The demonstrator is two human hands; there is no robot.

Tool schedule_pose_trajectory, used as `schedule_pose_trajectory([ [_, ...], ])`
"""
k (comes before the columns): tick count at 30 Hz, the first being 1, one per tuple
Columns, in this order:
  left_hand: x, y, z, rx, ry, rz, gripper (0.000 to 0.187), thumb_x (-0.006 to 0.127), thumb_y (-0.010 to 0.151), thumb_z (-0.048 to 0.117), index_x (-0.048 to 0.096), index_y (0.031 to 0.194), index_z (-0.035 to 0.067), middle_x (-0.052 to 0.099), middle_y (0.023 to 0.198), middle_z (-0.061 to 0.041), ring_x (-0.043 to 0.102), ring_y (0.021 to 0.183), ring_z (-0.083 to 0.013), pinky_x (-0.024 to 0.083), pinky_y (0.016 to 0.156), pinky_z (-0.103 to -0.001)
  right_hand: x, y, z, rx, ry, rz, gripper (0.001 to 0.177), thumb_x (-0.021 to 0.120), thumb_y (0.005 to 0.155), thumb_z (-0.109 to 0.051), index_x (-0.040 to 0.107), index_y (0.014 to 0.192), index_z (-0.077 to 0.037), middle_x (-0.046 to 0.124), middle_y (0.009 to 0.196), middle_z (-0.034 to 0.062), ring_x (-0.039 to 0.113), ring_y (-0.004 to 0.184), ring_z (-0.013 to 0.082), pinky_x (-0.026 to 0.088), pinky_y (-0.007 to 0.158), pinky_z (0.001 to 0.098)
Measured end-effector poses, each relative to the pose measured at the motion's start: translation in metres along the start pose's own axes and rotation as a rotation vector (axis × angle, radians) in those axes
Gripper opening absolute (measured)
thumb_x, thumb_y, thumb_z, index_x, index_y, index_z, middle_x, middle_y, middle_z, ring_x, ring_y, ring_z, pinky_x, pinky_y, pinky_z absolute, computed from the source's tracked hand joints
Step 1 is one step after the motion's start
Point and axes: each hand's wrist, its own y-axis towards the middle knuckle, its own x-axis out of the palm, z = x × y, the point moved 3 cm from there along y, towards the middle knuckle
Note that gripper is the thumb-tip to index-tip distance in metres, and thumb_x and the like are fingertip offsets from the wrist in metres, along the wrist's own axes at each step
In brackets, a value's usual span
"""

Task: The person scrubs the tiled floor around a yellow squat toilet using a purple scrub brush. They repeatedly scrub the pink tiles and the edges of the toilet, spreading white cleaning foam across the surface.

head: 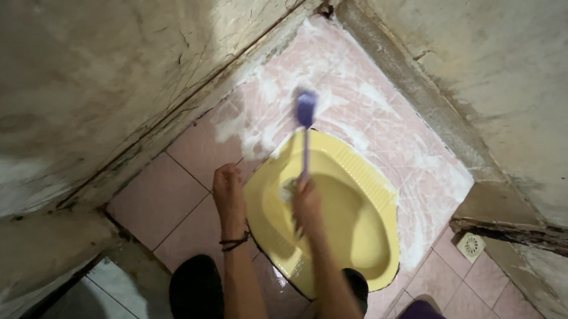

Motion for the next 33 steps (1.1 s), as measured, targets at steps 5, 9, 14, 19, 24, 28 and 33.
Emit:
schedule_pose_trajectory([
  [5, 0.002, 0.003, -0.014, -0.060, -0.050, -0.006, 0.045, 0.053, 0.104, 0.044, 0.063, 0.109, 0.001, 0.060, 0.089, -0.004, 0.049, 0.073, -0.0150, 0.041, 0.065, -0.033, 0.054, -0.070, 0.022, -0.207, -0.144, 0.085, 0.054, 0.040, 0.108, -0.046, 0.064, 0.096, 0.001, 0.068, 0.085, 0.0307, 0.066, 0.078, 0.0486, 0.051, 0.068, 0.0595],
  [9, 0.004, -0.001, -0.010, -0.040, 0.019, 0.001, 0.044, 0.052, 0.104, 0.045, 0.063, 0.107, 0.002, 0.062, 0.089, -0.003, 0.054, 0.075, -0.0131, 0.048, 0.069, -0.030, 0.027, 0.013, 0.006, -0.145, -0.116, 0.062, 0.051, 0.037, 0.107, -0.046, 0.060, 0.102, 0.000, 0.068, 0.089, 0.0339, 0.068, 0.081, 0.0516, 0.051, 0.070, 0.0589],
  [14, -0.002, -0.003, 0.004, 0.000, -0.025, 0.008, 0.044, 0.054, 0.100, 0.045, 0.063, 0.107, 0.002, 0.064, 0.093, -0.002, 0.057, 0.079, -0.0133, 0.049, 0.072, -0.029, -0.008, 0.086, -0.025, -0.113, -0.051, 0.104, 0.059, 0.040, 0.108, -0.051, 0.065, 0.089, 0.000, 0.069, 0.083, 0.0287, 0.067, 0.074, 0.0420, 0.054, 0.071, 0.0547],
  [19, -0.007, -0.002, 0.007, 0.033, -0.038, 0.017, 0.046, 0.053, 0.104, 0.047, 0.063, 0.106, 0.003, 0.062, 0.094, -0.002, 0.056, 0.082, -0.0129, 0.048, 0.073, -0.029, 0.046, -0.012, -0.005, -0.014, -0.072, -0.074, 0.055, 0.037, 0.110, -0.046, 0.059, 0.096, 0.003, 0.067, 0.082, 0.0280, 0.068, 0.068, 0.0429, 0.058, 0.063, 0.0551],
  [24, -0.002, -0.003, 0.006, -0.022, 0.027, -0.006, 0.048, 0.052, 0.101, 0.050, 0.064, 0.105, 0.004, 0.063, 0.087, -0.002, 0.057, 0.077, -0.0144, 0.048, 0.070, -0.031, 0.049, -0.043, -0.005, -0.244, -0.098, 0.029, 0.054, 0.040, 0.105, -0.046, 0.066, 0.097, 0.001, 0.069, 0.088, 0.0327, 0.066, 0.082, 0.0530, 0.051, 0.070, 0.0603],
  [28, -0.002, -0.007, 0.011, -0.044, 0.107, 0.005, 0.049, 0.053, 0.103, 0.049, 0.065, 0.104, 0.002, 0.064, 0.086, -0.006, 0.060, 0.079, -0.0168, 0.049, 0.075, -0.031, 0.009, 0.054, -0.045, -0.274, -0.127, 0.114, 0.061, 0.041, 0.103, -0.052, 0.066, 0.098, 0.002, 0.067, 0.092, 0.0331, 0.065, 0.088, 0.0550, 0.051, 0.079, 0.0607],
  [33, -0.010, 0.000, 0.017, -0.019, 0.064, 0.025, 0.044, 0.051, 0.099, 0.042, 0.066, 0.109, 0.002, 0.067, 0.093, -0.005, 0.061, 0.080, -0.0169, 0.051, 0.072, -0.032, 0.009, 0.075, -0.047, -0.110, -0.108, 0.047, 0.074, 0.035, 0.106, -0.061, 0.069, 0.097, 0.004, 0.068, 0.091, 0.0346, 0.067, 0.091, 0.0519, 0.053, 0.082, 0.0580],
])
